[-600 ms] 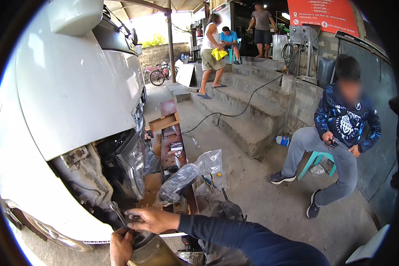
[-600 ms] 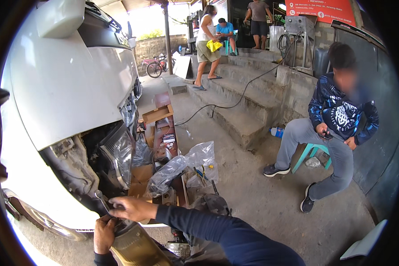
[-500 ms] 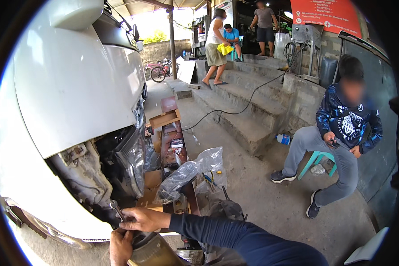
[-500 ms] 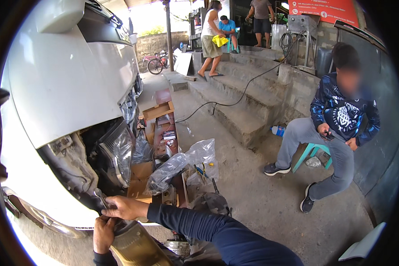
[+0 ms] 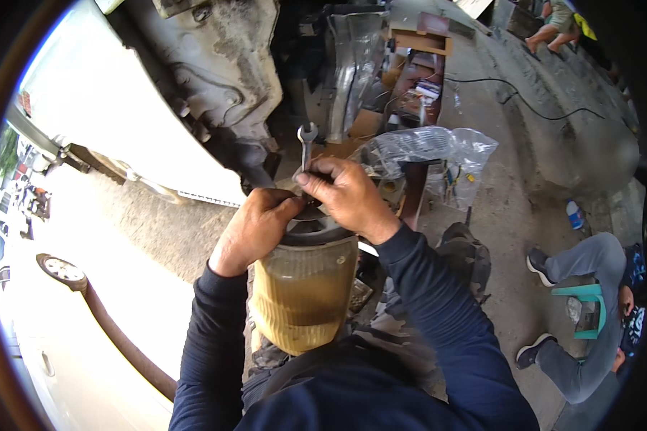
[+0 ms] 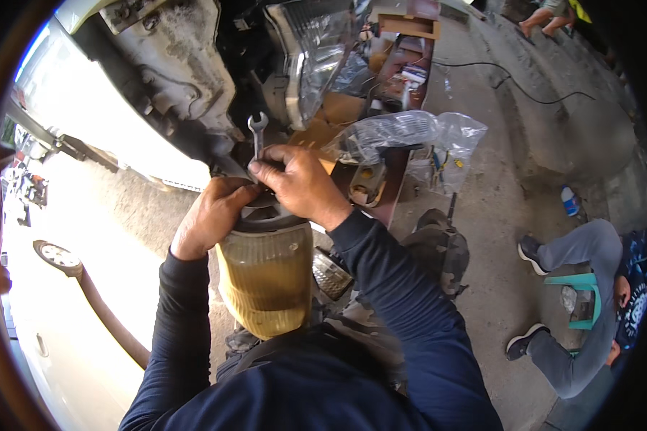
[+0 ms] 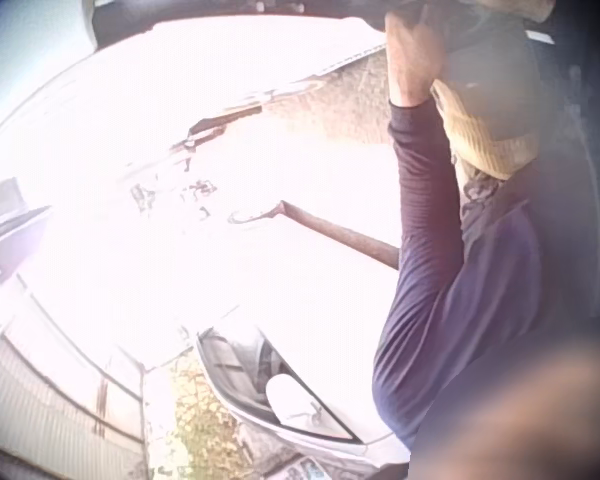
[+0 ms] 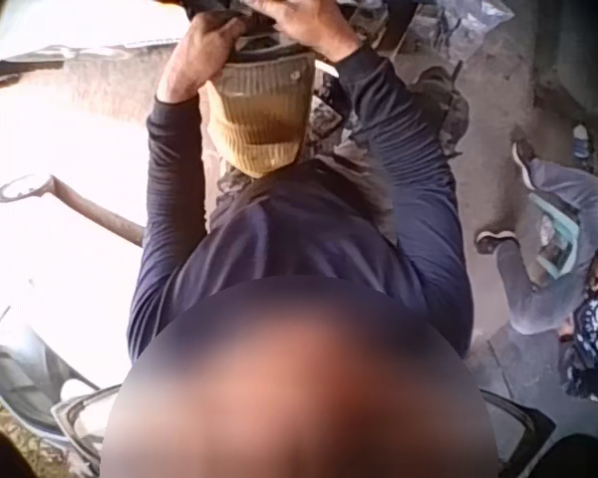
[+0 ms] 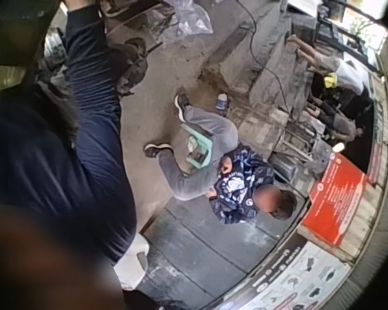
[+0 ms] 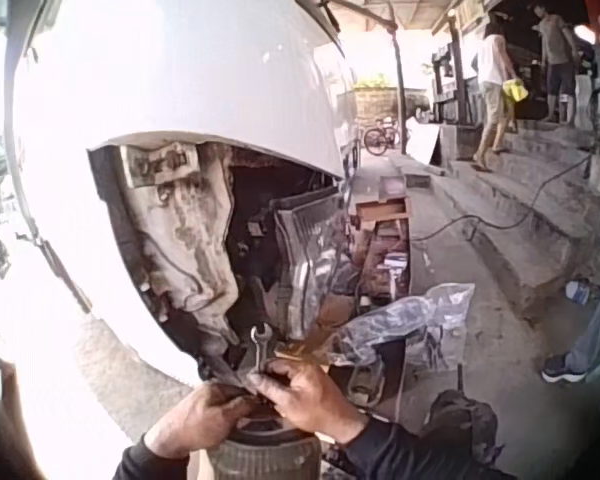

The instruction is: The person removes the old headlight assembly from a white truck using a wrench and impact driver, then installs a new headlight by connecting wires and securing the unit. The person handles the headlight, bulb, and wiring throughout the process.

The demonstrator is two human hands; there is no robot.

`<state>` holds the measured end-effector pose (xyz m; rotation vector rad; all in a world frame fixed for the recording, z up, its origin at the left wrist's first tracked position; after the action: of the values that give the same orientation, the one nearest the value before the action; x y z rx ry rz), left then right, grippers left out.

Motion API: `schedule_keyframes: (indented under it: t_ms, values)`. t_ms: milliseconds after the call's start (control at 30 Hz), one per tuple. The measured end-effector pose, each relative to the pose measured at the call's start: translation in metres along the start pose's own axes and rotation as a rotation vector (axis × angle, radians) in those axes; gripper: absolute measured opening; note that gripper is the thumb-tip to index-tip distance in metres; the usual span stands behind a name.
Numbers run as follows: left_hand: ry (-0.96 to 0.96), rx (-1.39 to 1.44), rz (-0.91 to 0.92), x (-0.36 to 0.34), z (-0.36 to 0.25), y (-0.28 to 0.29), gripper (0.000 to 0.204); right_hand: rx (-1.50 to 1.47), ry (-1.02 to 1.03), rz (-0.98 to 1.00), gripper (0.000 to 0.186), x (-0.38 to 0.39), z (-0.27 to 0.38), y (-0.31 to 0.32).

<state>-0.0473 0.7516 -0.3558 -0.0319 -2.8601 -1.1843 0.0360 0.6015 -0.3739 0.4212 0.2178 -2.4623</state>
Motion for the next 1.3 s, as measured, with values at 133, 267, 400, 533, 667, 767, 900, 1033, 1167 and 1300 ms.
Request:
schedule_keyframes:
  t_ms: [133, 267, 400, 533, 667, 767, 900, 1033, 1167, 1300]
  values:
    - [0.008, -0.142, -0.053, 0.010, 0.001, 0.003, 0.032, -0.119, -0.088, -0.064, 0.023, 0.000, -0.002, 0.001]
    - [0.077, -0.127, 0.002, 0.010, 0.007, 0.008, 0.034, -0.123, -0.108, -0.081, 0.023, -0.002, -0.005, 0.002]
    - [0.104, -0.092, 0.009, 0.006, 0.002, 0.008, 0.035, -0.062, -0.006, -0.110, 0.021, -0.002, -0.001, 0.005]
    - [0.232, 0.134, 0.035, 0.003, -0.004, 0.007, 0.038, -0.008, 0.099, -0.100, 0.020, 0.002, 0.008, 0.005]
    - [0.111, -0.032, 0.061, 0.005, -0.014, 0.010, 0.037, -0.064, 0.055, -0.220, 0.020, 0.006, 0.011, 0.008]
    - [0.099, 0.018, 0.097, 0.006, -0.013, 0.011, 0.040, -0.071, 0.017, -0.247, 0.020, 0.009, 0.013, 0.008]
    - [0.198, 0.159, 0.118, 0.009, -0.006, 0.010, 0.040, -0.103, 0.033, -0.262, 0.020, 0.012, 0.017, 0.008]
    - [0.169, 0.116, 0.108, 0.009, -0.009, 0.012, 0.041, -0.054, 0.107, -0.245, 0.018, 0.011, 0.021, 0.005]
    - [0.203, 0.191, 0.123, 0.010, -0.015, 0.010, 0.040, -0.044, 0.281, -0.235, 0.015, 0.010, 0.027, 0.005]
    - [0.183, 0.182, 0.095, 0.012, -0.020, 0.008, 0.035, -0.195, 0.075, -0.237, 0.014, 0.007, 0.014, 0.013]
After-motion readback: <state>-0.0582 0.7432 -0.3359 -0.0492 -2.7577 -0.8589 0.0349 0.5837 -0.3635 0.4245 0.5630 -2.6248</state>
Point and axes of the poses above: each hand's wrist, its own x-axis away from the middle knuckle, its own y-axis out of the back of the hand, z = x × y, the point moved 5 cm from there along -x, towards the middle knuckle, and after that the axes turned 13 degrees about -x, right-handed, at the moved point
